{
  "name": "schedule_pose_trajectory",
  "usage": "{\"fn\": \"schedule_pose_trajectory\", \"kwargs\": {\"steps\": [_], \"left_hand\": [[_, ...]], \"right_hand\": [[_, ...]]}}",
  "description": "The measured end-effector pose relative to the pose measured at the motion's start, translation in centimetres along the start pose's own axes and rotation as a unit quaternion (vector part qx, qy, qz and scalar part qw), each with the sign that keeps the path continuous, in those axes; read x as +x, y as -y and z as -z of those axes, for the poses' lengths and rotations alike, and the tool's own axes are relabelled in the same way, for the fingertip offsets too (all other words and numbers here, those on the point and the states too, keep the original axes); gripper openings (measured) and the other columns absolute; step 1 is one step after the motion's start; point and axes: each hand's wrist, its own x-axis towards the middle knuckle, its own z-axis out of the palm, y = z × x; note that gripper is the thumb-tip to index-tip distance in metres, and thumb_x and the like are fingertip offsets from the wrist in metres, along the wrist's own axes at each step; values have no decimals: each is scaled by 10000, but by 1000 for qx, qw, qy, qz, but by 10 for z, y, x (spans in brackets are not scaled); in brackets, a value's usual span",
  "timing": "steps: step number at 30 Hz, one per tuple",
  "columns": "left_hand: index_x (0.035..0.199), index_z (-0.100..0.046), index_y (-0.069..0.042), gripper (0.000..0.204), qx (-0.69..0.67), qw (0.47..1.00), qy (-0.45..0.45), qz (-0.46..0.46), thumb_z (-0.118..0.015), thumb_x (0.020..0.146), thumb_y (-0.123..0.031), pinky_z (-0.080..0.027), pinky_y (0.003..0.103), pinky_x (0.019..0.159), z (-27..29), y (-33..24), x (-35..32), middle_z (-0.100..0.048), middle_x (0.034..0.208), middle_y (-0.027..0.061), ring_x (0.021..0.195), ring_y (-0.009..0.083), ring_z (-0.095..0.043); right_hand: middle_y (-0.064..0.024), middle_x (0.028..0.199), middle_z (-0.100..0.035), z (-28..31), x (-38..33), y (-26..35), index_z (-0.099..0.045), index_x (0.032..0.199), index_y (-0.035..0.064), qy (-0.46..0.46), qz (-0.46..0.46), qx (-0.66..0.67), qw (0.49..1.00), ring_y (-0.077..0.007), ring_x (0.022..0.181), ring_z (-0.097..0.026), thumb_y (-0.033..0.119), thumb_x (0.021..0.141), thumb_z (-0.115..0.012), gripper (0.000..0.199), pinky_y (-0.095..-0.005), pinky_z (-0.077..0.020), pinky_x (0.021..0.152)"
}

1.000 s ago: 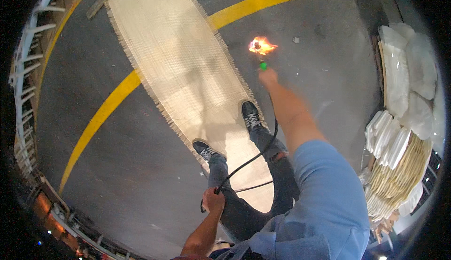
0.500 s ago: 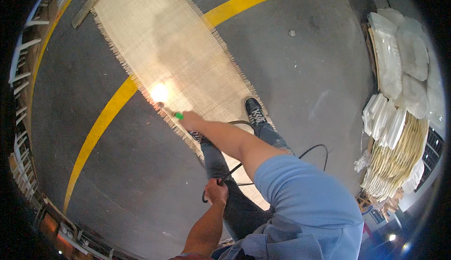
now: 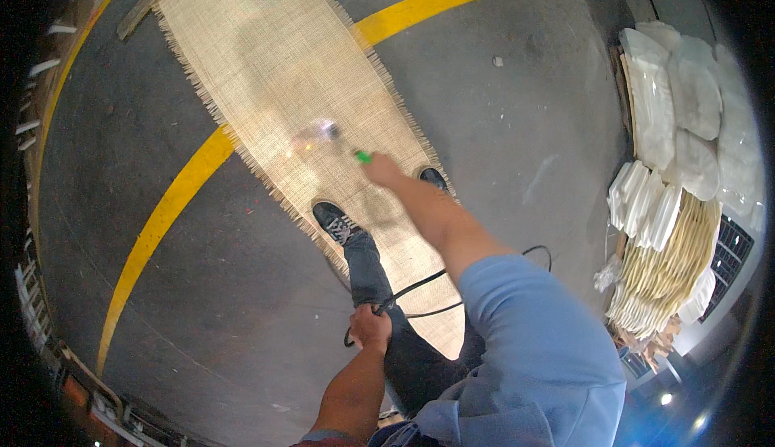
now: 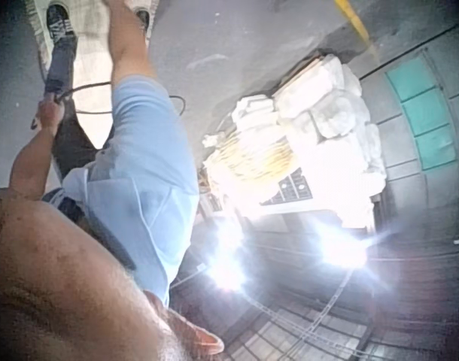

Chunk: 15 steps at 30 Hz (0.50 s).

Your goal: The person uses a handheld blowtorch to apply flame to a woven mat laid on the floor. The person moves the torch back and forth along the mat's surface and edges, then briefly touches the mat with a hand before continuing to apply flame.

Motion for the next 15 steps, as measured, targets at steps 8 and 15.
{"fn": "schedule_pose_trajectory", "kwargs": {"steps": [8,15], "left_hand": [[998,-676,-114,263,-16,1000,-6,3,-545,889,-314,-500,458,861,4,12,0,-632,1147,45,1073,297,-568],[968,-678,-110,251,-10,999,-31,7,-554,876,-308,-508,456,841,13,25,0,-641,1125,41,1053,297,-577]], "right_hand": [[-173,845,-686,142,15,-133,-615,1181,24,-238,-145,53,959,-314,729,-681,418,880,-597,496,-443,-536,637],[-152,697,-640,138,19,-96,-625,1061,-13,-233,-172,169,942,-273,517,-632,379,881,-601,432,-419,-497,469]]}}
